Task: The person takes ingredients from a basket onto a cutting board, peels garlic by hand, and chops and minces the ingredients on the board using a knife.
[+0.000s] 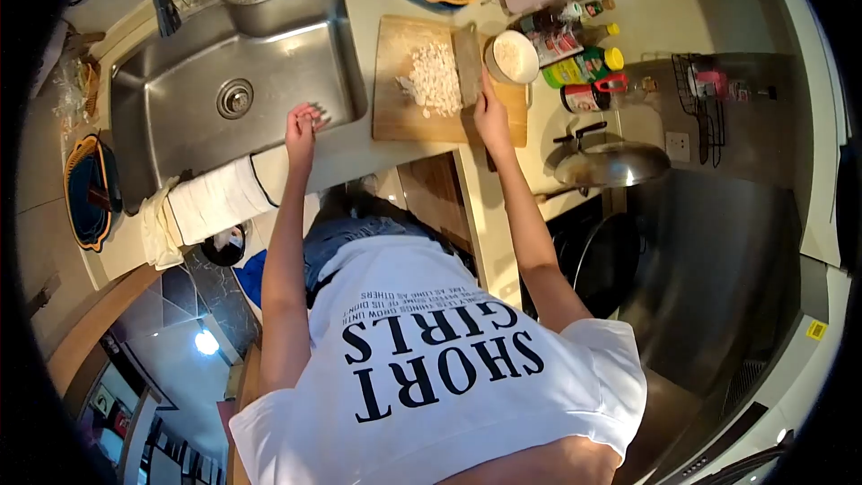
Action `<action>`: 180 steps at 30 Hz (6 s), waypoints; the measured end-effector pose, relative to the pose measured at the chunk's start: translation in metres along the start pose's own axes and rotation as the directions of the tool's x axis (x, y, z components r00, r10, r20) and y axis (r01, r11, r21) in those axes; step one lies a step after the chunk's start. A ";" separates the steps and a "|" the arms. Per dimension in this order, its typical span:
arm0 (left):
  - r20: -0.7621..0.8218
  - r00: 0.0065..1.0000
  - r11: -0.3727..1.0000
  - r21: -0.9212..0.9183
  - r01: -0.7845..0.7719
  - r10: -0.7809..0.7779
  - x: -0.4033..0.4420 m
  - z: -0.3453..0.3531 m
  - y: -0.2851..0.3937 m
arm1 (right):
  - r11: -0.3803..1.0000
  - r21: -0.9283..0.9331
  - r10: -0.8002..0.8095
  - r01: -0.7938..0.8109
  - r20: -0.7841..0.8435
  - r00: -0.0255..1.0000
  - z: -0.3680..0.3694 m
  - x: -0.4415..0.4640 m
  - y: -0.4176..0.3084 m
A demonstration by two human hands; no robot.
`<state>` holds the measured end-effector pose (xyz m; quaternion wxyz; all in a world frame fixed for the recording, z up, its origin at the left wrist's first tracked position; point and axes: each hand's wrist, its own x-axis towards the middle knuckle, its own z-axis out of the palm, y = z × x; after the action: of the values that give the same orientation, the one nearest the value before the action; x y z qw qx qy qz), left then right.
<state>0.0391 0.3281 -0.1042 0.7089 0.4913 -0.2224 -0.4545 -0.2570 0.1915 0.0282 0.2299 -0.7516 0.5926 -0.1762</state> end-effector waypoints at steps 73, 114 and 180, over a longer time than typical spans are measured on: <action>0.021 0.999 0.988 0.152 0.024 -0.028 -0.006 0.002 0.012 | 0.991 0.122 -0.057 0.054 0.019 0.998 0.027 -0.023 -0.027; 0.098 0.988 0.983 0.147 0.107 -0.122 0.002 -0.004 0.009 | 0.966 0.260 0.030 -0.008 -0.080 0.996 0.061 -0.034 -0.021; 0.170 0.817 0.311 0.950 0.012 -0.551 0.099 -0.107 -0.008 | 0.881 0.389 0.294 -0.271 0.001 0.956 0.030 -0.050 -0.034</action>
<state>0.1649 0.2947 -0.1691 0.1373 0.7061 -0.5069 -0.4749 -0.2255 0.2509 0.0224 0.3786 -0.5918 0.6562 -0.2753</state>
